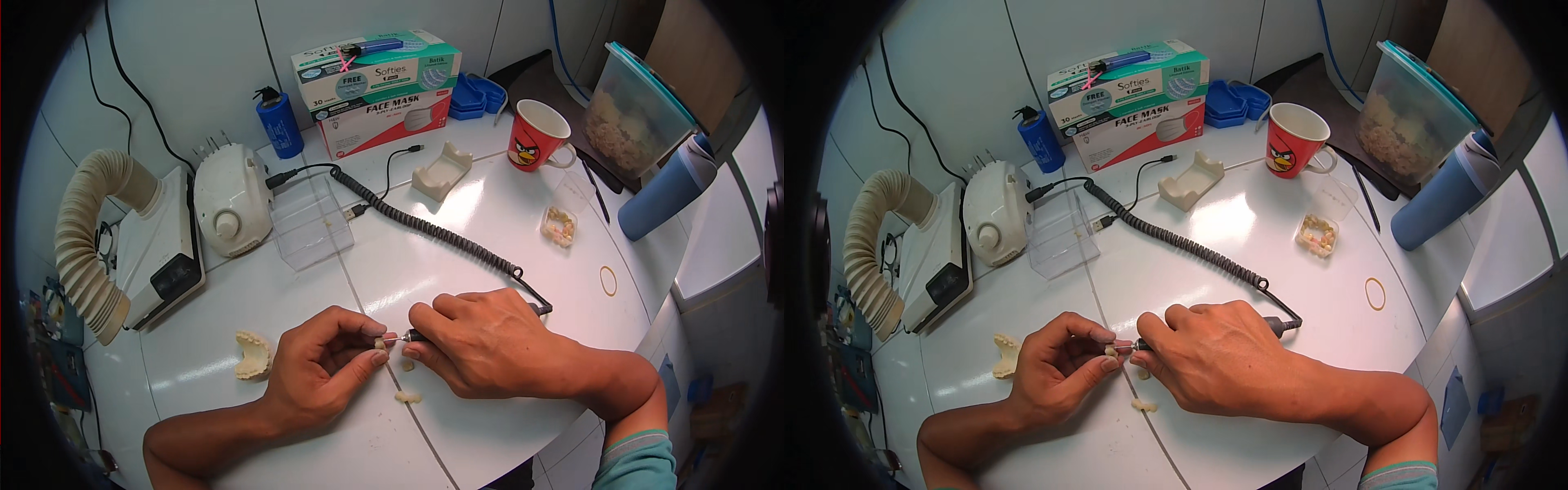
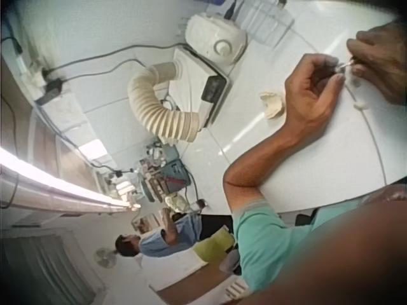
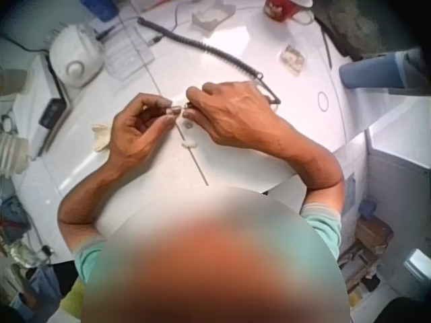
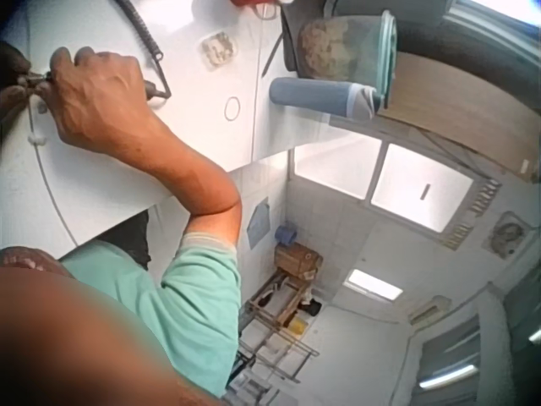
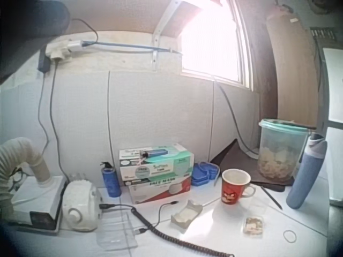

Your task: Using a dental handpiece and small probe to adjust or trim a dental prosthetic component.

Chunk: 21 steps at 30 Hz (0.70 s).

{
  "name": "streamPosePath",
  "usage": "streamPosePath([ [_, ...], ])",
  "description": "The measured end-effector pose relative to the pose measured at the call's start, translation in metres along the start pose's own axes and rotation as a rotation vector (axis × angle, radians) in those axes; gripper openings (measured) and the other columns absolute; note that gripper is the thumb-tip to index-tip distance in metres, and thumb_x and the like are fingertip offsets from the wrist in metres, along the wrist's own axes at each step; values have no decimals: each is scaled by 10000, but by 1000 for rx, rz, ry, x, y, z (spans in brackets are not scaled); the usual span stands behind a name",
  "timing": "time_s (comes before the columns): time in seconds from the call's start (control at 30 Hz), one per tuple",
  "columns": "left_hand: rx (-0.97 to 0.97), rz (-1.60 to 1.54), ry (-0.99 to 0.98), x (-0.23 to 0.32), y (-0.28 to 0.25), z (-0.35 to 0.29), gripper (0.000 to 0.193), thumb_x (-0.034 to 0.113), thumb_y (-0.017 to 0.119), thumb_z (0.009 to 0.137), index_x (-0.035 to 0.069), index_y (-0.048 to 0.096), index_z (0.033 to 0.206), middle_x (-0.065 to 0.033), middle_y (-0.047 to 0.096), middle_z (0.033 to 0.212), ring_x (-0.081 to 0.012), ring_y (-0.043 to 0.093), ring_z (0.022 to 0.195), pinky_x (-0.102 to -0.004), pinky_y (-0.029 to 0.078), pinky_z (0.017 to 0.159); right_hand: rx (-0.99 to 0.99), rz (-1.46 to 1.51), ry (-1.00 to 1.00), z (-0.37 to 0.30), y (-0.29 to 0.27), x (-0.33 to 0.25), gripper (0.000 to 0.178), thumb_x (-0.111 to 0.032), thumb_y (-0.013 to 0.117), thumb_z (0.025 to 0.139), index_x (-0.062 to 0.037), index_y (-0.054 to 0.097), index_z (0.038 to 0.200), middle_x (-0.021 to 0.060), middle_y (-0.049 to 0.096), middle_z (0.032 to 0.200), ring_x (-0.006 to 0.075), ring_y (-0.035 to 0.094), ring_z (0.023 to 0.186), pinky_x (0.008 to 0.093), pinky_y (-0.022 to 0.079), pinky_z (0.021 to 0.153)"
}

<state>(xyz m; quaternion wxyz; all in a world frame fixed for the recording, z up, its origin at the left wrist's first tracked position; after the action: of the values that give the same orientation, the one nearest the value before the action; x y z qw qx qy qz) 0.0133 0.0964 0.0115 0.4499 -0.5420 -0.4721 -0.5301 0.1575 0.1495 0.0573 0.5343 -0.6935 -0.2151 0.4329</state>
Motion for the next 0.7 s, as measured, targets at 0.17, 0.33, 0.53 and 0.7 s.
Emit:
streamPosePath([
  [0.17,-17,61,-8,2,1,2,236,-80,718,1053,-60,689,1286,-139,722,1267,-175,753,1177,-294,641,1047,4,46,-24,0,4,2,316,-371,667,1123,-60,645,1070,132,677,827,365,741,759,492,538,607],
  [0.33,-4,152,62,10,-1,0,240,-101,722,1034,-44,737,1267,-134,684,1280,-177,747,1173,-295,643,1028,2,53,-35,0,6,2,327,-375,660,1127,-48,655,1119,157,696,862,384,772,819,497,560,634],
  [0.53,-3,59,42,1,-2,1,236,-116,711,1036,-52,712,1263,-141,687,1274,-191,744,1210,-308,636,1056,-15,66,-36,0,8,2,334,-382,660,1127,-48,653,1116,156,702,866,382,773,813,498,560,629],
  [0.7,7,52,54,3,-2,0,228,-125,711,1031,-51,704,1246,-137,696,1249,-196,749,1211,-312,635,1059,-45,73,-31,1,9,2,347,-395,659,1129,-50,648,1101,149,701,854,381,770,813,494,554,619],
])
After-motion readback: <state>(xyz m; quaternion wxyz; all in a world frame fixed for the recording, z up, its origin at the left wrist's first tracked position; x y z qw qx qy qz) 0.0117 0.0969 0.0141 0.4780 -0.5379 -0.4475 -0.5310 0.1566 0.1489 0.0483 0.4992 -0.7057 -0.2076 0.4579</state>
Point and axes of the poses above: each hand's wrist, its own z-axis towards the middle knuckle, its own y-axis out of the palm, x = y × z, the point moved 10 cm from there along z, towards the middle knuckle
